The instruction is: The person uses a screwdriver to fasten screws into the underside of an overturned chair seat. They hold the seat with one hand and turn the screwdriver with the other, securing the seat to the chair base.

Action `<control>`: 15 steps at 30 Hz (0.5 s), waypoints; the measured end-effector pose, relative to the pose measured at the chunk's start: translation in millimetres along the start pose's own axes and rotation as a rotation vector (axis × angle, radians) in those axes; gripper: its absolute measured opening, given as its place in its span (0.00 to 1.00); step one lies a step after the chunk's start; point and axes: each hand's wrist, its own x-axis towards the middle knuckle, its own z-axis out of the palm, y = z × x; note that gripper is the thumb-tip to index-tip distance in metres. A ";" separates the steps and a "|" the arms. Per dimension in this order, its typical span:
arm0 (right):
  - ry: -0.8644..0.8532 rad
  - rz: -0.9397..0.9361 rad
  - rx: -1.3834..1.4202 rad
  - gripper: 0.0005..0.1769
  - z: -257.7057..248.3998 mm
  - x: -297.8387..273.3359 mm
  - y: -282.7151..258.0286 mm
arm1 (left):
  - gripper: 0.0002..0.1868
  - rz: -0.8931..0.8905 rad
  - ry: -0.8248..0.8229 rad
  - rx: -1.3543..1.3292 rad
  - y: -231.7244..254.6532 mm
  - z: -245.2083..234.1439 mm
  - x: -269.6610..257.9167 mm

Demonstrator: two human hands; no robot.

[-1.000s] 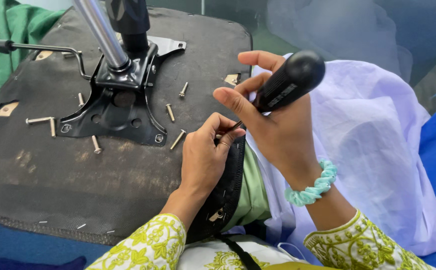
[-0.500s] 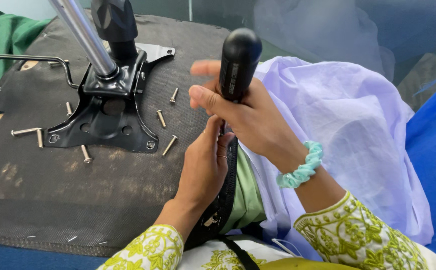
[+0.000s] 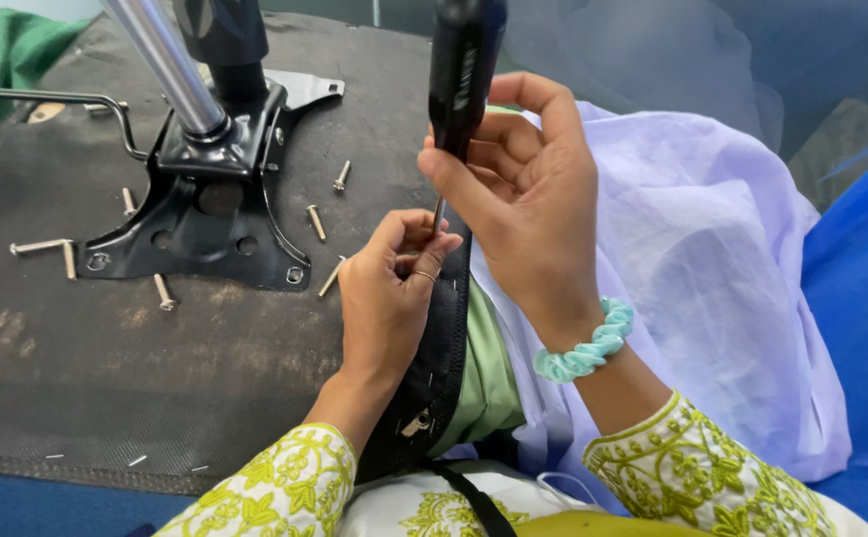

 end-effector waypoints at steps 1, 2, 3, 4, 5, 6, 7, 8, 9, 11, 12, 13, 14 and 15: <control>0.019 0.019 -0.030 0.23 -0.8 -2.9 0.4 | 0.09 -0.003 -0.030 0.024 0.1 1.6 -1.7; 0.036 0.028 -0.052 0.21 0.7 -3.3 1.3 | 0.10 0.004 -0.056 0.056 1.1 1.6 -1.0; 0.053 0.038 -0.073 0.19 2.2 -3.0 2.0 | 0.12 0.011 -0.082 0.088 2.1 0.9 0.3; 0.051 0.009 -0.064 0.18 3.8 -1.0 4.3 | 0.12 0.063 -0.115 0.070 2.1 1.2 0.6; 0.049 -0.020 -0.054 0.17 7.1 2.9 7.9 | 0.12 0.115 -0.149 0.051 1.6 -0.2 1.1; 0.053 -0.046 -0.039 0.16 9.7 5.8 10.7 | 0.12 0.165 -0.190 0.039 1.5 -2.1 1.2; 0.067 -0.033 -0.050 0.16 11.6 9.7 13.3 | 0.12 0.115 -0.177 0.075 1.8 -1.2 0.5; 0.082 -0.022 -0.060 0.16 14.4 15.3 16.1 | 0.11 0.069 -0.165 0.112 1.8 -1.1 0.7; 0.097 -0.012 -0.070 0.16 16.0 20.0 17.6 | 0.11 0.022 -0.152 0.150 1.5 -1.2 1.1; 0.060 0.024 -0.325 0.19 10.1 25.5 15.6 | 0.09 -0.076 -0.147 0.170 0.0 1.7 2.2; 0.043 0.042 -0.445 0.21 9.0 26.9 14.3 | 0.09 -0.124 -0.145 0.189 -0.7 0.8 3.4; 0.034 0.032 -0.408 0.22 9.5 26.0 13.0 | 0.09 -0.085 -0.128 0.155 -1.1 0.3 4.0; 0.024 0.021 -0.373 0.23 9.7 24.2 11.2 | 0.08 -0.046 -0.110 0.119 -1.4 0.7 4.2; 0.015 0.011 -0.338 0.24 10.2 23.2 9.4 | 0.08 -0.008 -0.093 0.082 -1.6 1.2 4.3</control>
